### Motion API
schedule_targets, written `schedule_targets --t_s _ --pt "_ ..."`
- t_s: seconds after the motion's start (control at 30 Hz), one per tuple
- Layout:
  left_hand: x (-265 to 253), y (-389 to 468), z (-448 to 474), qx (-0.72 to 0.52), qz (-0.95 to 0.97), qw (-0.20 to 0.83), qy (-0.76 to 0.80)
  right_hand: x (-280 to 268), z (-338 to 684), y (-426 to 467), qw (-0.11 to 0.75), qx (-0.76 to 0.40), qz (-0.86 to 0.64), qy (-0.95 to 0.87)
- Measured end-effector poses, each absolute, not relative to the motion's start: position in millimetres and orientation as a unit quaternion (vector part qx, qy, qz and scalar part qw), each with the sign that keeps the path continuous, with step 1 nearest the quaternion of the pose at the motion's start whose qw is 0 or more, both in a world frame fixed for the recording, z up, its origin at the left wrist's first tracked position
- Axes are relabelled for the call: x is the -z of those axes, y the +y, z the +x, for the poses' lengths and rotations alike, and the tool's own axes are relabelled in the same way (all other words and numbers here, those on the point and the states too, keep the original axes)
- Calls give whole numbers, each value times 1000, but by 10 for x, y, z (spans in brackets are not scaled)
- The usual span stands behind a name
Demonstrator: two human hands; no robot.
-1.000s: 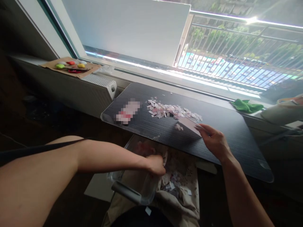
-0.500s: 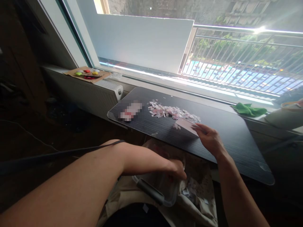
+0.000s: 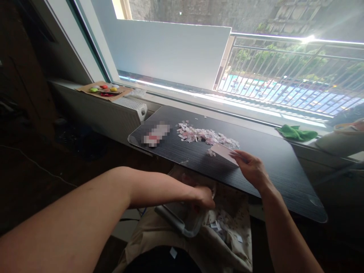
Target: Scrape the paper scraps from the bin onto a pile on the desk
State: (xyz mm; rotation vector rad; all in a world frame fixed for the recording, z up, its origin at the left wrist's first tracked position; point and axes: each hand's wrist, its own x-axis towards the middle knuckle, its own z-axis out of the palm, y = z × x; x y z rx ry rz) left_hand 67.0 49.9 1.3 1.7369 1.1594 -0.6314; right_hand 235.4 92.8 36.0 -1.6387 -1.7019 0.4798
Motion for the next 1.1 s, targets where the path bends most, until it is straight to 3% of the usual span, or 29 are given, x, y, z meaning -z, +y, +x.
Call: schedule_targets --t_s 0.37,0.8,1.1 --pt "-310 425 357 281 674 481 485 -339 2368 922 364 -185 -635 -655" --pt "-694 301 -562 197 670 439 566 -351 2378 923 340 -139 -657 -658" --pt "-1104 348 -678 149 681 385 604 -364 2330 1017 351 -158 -655 -651"
